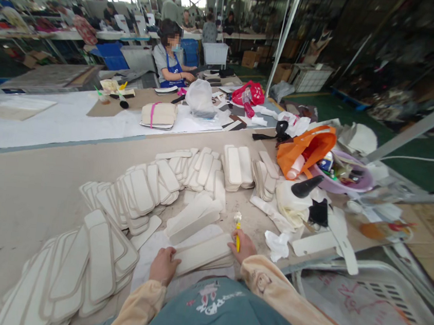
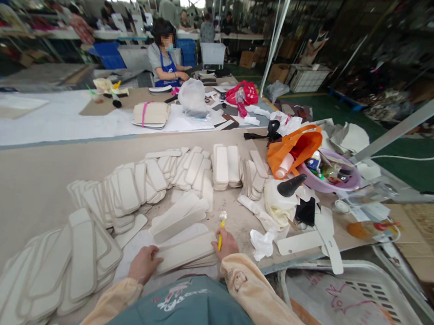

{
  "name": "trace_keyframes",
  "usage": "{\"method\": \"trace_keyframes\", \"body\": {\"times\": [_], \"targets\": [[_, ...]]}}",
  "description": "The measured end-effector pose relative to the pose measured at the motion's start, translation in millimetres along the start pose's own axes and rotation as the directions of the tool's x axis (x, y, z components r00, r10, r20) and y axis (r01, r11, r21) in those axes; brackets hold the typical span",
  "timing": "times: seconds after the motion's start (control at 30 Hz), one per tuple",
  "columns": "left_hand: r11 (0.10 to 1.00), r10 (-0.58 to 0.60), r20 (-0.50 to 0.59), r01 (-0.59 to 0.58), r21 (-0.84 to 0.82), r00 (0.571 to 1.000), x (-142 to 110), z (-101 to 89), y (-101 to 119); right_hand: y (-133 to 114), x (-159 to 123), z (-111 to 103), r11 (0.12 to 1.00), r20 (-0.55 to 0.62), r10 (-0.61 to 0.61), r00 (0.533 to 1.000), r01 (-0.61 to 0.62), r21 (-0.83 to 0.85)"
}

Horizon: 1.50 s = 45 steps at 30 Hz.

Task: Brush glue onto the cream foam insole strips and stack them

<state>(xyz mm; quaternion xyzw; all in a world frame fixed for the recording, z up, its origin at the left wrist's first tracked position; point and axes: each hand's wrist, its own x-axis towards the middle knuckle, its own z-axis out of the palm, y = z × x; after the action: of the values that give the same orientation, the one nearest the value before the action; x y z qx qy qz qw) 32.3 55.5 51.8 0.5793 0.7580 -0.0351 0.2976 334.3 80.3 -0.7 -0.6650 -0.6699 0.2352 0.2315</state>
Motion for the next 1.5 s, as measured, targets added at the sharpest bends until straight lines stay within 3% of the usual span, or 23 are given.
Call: {"method": "trace_keyframes", "body": {"times": [0.43,0.63,0.73,0.83,0.97,1.13,1.3,1.5], "targets": [[0.998,-0.02,-0.055,0.017,-0.059,0.998,-9.2,0.2,-2.7,-1.9,-8.1,-16.0,0.969,-0.063,-0.209,0.976,0.215,0.124],[0.964,0.025,-0.113,-0.054,-0.259,0.993,-18.2,-3.9,2.8,-12.5,-10.4,-22.3,0.941,-0.051,-0.294,0.954,0.299,0.159],[0.907,0.077,-0.113,-0.117,-0.405,0.991,-27.4,-15.5,11.7,-29.2,-8.4,-32.0,0.911,-0.052,-0.345,0.937,0.348,0.223],[0.765,0.159,-0.115,-0.196,-0.613,0.981,-41.4,-41.6,31.2,-59.8,-3.1,-46.8,0.846,-0.022,-0.395,0.918,0.373,0.382],[0.394,0.278,-0.181,-0.284,-0.874,0.943,-63.9,-91.9,72.0,-113.9,5.8,-68.9,0.719,0.039,-0.422,0.906,0.308,0.623],[0.252,0.224,-0.349,-0.401,-0.881,0.91,-81.2,-138.8,113.2,-170.6,12.1,-89.8,0.514,0.055,-0.34,0.939,0.137,0.847],[0.091,0.165,-0.383,-0.401,-0.912,0.909,-87.7,-150.8,131.5,-204.4,18.2,-106.3,0.237,0.042,-0.216,0.975,0.011,0.971],[-0.072,0.158,-0.362,-0.355,-0.932,0.919,-90.5,-152.6,147.3,-223.1,27.5,-124.3,0.128,0.0,-0.189,0.982,0.025,0.991]]}}
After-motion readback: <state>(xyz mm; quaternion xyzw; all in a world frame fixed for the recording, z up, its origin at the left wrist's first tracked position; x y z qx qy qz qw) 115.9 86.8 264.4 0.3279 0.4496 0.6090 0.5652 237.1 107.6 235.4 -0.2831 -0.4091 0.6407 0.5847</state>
